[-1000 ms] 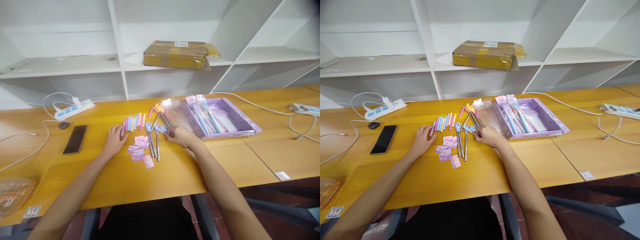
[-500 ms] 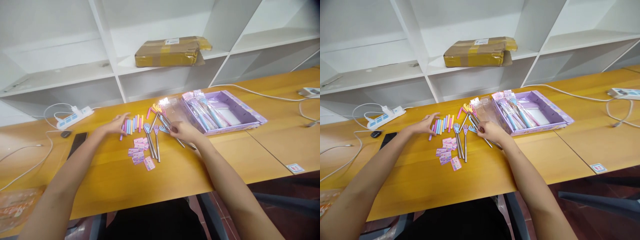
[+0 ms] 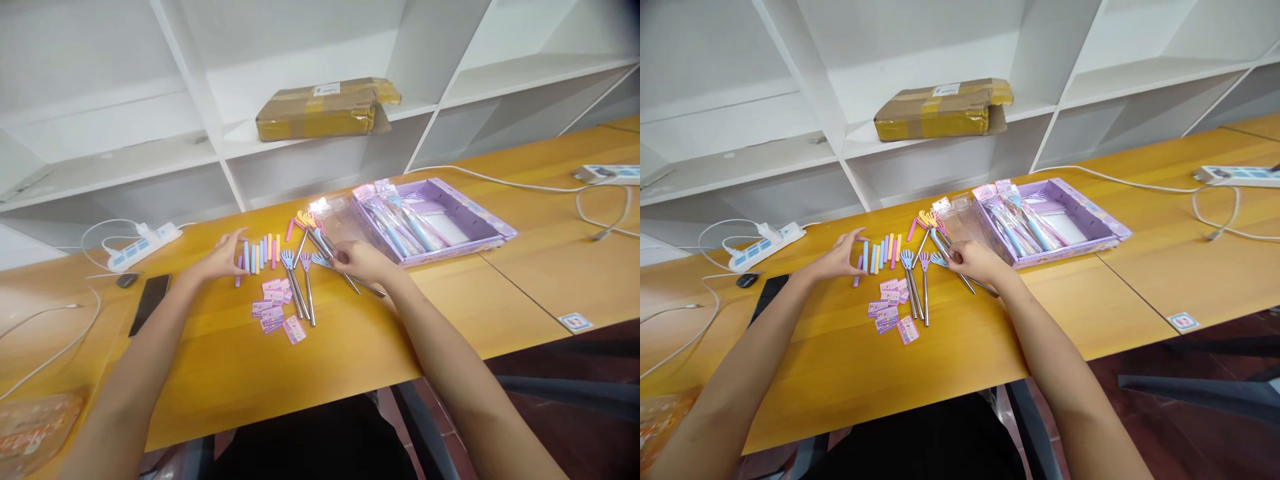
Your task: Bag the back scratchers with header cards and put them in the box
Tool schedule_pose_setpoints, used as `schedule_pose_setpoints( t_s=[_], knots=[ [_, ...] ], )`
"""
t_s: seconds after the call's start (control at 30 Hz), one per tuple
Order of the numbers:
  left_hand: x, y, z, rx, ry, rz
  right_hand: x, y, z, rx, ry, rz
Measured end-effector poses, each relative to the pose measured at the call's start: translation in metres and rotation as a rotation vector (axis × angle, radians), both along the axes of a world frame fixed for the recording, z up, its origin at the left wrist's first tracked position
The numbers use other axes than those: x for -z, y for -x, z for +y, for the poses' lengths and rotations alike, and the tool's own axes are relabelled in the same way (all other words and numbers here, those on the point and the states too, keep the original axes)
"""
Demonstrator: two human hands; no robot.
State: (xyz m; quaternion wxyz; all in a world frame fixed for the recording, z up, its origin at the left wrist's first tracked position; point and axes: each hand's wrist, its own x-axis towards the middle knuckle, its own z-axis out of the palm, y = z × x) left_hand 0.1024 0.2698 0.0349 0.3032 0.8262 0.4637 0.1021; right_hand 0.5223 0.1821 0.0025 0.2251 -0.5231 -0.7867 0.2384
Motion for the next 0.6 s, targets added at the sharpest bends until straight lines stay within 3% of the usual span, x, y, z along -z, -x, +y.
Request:
schedule_pose_setpoints(
  t_s=[0.07,0.13,0.2,0.27,0.33,0.4,0.5,0.6],
  knots=[
    [-0.007,0.000,-0.025,-0.016,0.067,-0.237,0.001,0.002,0.000,0.044,0.036,0.178],
    [-0.007,-0.004,-0.062,-0.031,0.291,-0.624,0.002,0.007,0.000,0.116,0.130,0.508],
    [0.002,-0.010,-0.102,-0.105,0.604,-0.939,0.004,0.017,-0.001,0.172,0.248,0.841],
    [0.015,-0.017,-0.138,-0.198,0.826,-1.085,0.006,0.030,-0.003,0.188,0.335,1.035],
    [0.028,-0.023,-0.161,-0.239,0.938,-1.076,0.008,0.044,-0.006,0.169,0.384,1.092],
    [0.038,-0.026,-0.171,-0.228,0.934,-1.028,0.010,0.057,-0.010,0.142,0.445,1.146],
    [0.046,-0.025,-0.172,-0.181,0.772,-0.872,0.013,0.073,-0.017,0.095,0.537,1.202],
    [0.050,-0.022,-0.171,-0.251,0.551,-0.713,0.014,0.081,-0.021,0.068,0.612,1.233]
  ],
)
